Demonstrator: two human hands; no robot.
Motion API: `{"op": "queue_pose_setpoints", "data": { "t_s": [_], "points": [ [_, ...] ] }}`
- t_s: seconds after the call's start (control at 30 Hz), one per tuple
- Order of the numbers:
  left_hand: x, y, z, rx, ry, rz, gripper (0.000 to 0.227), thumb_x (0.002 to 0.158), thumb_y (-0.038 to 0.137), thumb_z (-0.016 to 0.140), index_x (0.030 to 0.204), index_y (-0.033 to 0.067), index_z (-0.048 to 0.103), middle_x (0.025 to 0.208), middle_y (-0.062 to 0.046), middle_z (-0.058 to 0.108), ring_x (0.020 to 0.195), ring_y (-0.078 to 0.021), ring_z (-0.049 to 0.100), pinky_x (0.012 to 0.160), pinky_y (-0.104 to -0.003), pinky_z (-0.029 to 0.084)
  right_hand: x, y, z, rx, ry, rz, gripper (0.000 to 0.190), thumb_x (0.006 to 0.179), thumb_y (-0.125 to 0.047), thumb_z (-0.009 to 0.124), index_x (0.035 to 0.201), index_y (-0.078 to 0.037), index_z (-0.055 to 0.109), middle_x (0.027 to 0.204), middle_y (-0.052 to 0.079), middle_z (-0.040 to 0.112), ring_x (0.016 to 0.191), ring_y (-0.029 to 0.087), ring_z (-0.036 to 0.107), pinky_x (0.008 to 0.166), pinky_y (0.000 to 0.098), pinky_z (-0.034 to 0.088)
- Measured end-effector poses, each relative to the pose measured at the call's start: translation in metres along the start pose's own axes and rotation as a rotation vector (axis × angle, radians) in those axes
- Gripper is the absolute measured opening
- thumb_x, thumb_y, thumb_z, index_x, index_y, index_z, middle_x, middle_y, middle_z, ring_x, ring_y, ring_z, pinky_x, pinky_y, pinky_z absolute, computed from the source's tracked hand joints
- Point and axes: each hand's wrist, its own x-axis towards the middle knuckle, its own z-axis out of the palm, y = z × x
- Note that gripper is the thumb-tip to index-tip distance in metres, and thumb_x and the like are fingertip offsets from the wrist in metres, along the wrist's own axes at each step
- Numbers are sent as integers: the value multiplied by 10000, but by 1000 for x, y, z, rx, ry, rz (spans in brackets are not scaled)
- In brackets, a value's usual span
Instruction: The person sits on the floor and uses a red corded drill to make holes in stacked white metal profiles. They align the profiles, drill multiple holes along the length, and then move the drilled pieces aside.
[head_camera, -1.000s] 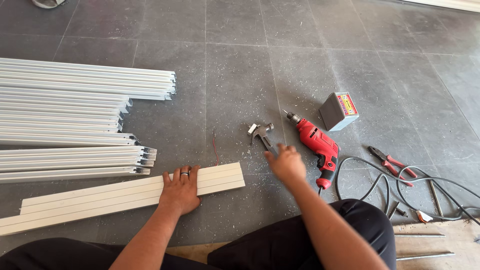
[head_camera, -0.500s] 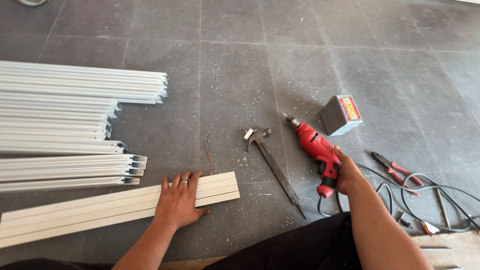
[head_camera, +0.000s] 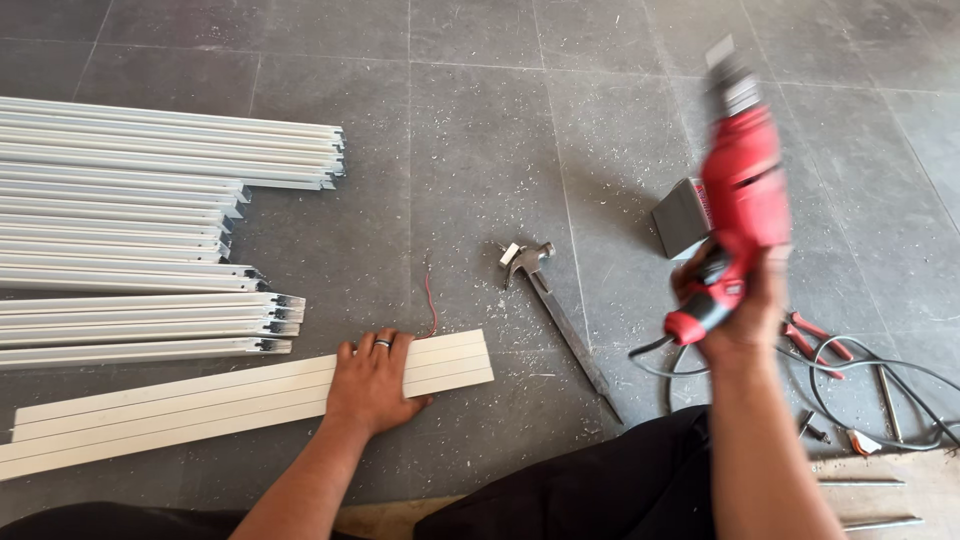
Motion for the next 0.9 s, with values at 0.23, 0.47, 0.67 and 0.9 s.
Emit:
{"op": "queue_pose_setpoints", "data": {
  "t_s": [0.23, 0.47, 0.67, 0.9],
  "points": [
    [-4, 3, -9, -45, 26, -39, 878, 728, 594, 828, 1404, 197, 432, 1471, -54, 498, 1405, -222, 424, 1079, -451, 366, -44, -104, 100, -462, -426, -40, 740, 880, -396, 769, 1455, -2, 520, 1223, 178, 663, 923, 231, 671, 874, 436, 553],
    [-4, -1, -10, -53, 35, -28, 905, 714, 595, 849, 1410, 194, 432, 1470, -27, 489, 1369, -206, 442, 1073, -451, 367, -58, -97, 159, -1489, -356, 534, 931, 770, -38, 845, 1629, -215, 536, 1020, 368, 661, 766, 490, 651, 684, 653, 508],
    [-5, -3, -6, -24, 63, -6, 923, 717, 602, 832, 1449, 218, 420, 1477, -18, 477, 1353, -197, 449, 1035, -458, 382, -86, -51, 191, -1828, -804, 539, 880, 635, -213, 871, 1461, -302, 582, 1149, 38, 788, 1050, 197, 757, 976, 360, 552],
    [-6, -4, -5, -25, 74, 8, 953, 721, 613, 821, 1481, 204, 418, 1460, -14, 504, 1348, -198, 471, 1036, -463, 398, -98, -35, 208, -1947, -791, 572, 906, 641, -263, 871, 1481, -338, 541, 1095, 45, 807, 994, 212, 787, 952, 384, 572]
  ]
}}
